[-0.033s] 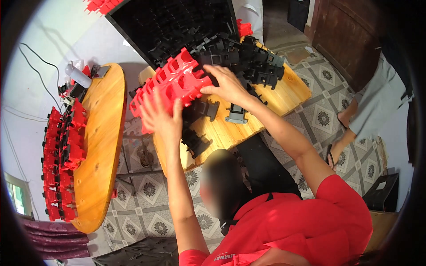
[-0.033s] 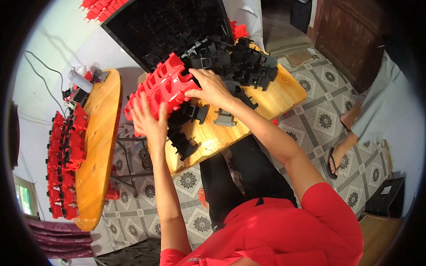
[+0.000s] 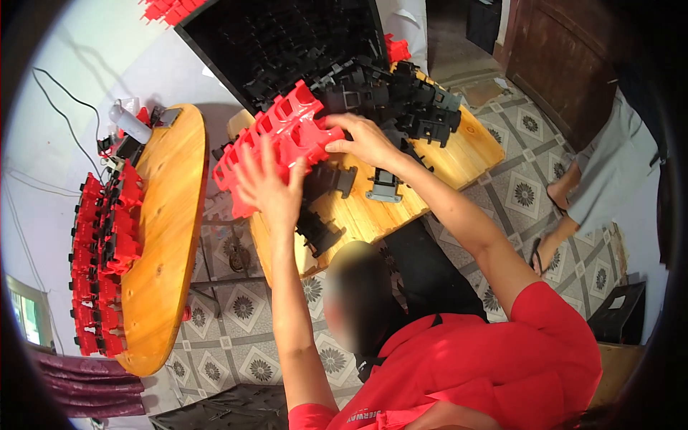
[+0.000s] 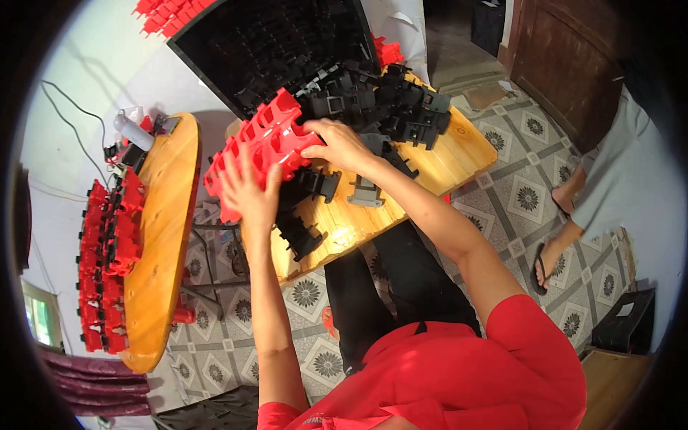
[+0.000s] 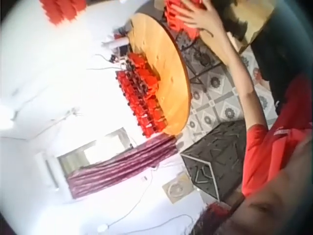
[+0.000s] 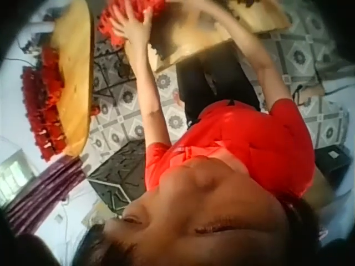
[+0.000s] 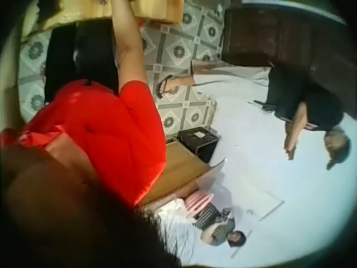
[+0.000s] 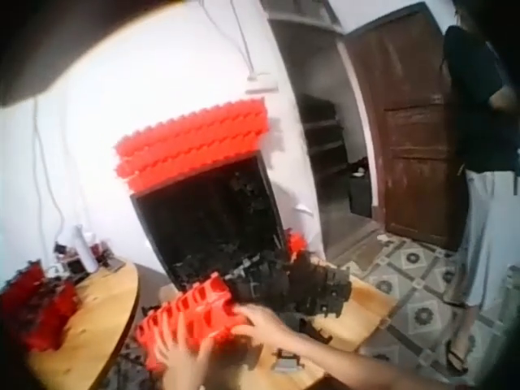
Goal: The person assembles red plastic tracks and black plastic brackets by snapping the plastic components together by hand.
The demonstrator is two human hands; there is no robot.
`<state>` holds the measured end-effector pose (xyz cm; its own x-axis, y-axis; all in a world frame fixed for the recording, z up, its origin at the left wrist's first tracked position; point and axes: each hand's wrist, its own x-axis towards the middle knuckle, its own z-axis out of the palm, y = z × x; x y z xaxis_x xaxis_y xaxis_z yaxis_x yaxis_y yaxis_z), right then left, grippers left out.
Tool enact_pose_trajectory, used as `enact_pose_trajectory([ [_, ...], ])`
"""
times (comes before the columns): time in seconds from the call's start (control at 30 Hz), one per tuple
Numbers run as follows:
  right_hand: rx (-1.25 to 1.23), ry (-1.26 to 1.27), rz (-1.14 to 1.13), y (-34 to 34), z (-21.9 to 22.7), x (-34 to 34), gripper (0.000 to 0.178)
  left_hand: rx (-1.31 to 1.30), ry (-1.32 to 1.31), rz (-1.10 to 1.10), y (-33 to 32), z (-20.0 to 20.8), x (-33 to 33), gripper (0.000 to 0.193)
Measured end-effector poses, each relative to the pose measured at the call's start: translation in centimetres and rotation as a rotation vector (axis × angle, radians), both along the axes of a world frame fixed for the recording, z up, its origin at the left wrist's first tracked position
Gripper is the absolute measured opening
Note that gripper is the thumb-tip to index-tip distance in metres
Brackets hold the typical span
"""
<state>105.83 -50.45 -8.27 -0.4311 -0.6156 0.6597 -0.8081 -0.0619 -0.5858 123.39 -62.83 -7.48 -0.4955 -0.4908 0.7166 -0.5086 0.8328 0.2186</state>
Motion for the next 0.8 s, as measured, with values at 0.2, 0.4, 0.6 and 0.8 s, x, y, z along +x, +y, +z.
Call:
enact_pose_trajectory([
  [0.2, 0.080, -0.282, 0.158, 2.7, 2.5, -3.8, 0.018, 0.044, -0.229, -0.036, -0.4, -0.1, -0.4, 0.062],
  [0.4, -0.072, 0.284, 0.010, 9.2, 6.7, -0.1, 0.022, 0.645, 0.395, -0.657, 4.5, 3.8, -1.7, 0.104],
  [0.6, -0.068, 0.195, 0.358, 10.7, 6.3, 1.7, 0.032, 1.221, 0.843, -0.772, 10.4, 2.1, 0.5, 0.093],
  [0.8, 0.454, 0.412, 0.118, 7.5, -1.7, -4.5, 0.027, 1.653, 1.065, -1.009, 11.4, -3.3, 6.3, 0.104],
])
